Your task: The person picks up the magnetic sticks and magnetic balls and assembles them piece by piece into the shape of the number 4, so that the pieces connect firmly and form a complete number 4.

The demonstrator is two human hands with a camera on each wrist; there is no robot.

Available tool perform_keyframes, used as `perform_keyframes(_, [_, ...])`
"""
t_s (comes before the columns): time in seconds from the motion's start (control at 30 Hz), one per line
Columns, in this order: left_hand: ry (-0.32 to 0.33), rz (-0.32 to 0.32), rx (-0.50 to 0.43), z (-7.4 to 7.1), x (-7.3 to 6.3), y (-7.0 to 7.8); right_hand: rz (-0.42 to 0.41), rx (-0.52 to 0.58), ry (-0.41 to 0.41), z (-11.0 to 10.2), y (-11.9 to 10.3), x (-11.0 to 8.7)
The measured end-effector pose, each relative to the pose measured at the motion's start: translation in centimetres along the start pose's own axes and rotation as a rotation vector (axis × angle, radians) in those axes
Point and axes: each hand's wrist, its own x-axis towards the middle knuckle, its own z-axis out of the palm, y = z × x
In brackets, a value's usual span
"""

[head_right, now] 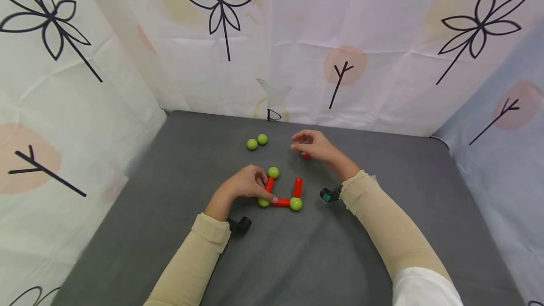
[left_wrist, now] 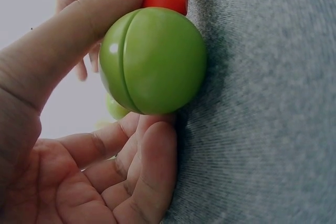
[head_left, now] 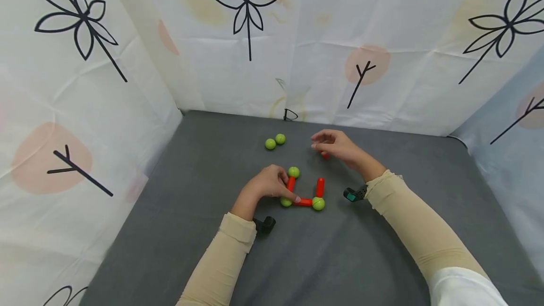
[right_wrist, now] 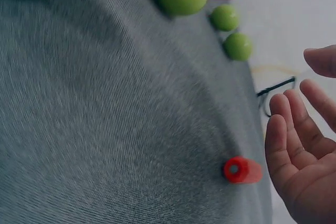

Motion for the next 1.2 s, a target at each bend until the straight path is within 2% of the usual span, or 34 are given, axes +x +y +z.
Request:
perform_keyframes(0.43, [-0.02, -0.001, -0.02, -0.3, -0.1, -0.3, -0.123, -0.146, -0.083, 2.0, -0.7, 4.2])
perform_keyframes(0.77, [-0.023, -0.011, -0.025, -0.2, -0.2, -0.3, -0.163, -0.181, -0.139, 3.5, -1.0, 6.6])
perform_keyframes(1.0, [-0.034, -0.005, -0.045, 0.4, -0.4, -0.8, -0.171, -0.236, -0.224, 4.4, -0.6, 8.3])
perform_keyframes(1.2, [-0.03, -0.002, -0.032, -0.2, -0.2, -0.1, -0.191, -0.261, -0.247, 4.2, -1.4, 8.9])
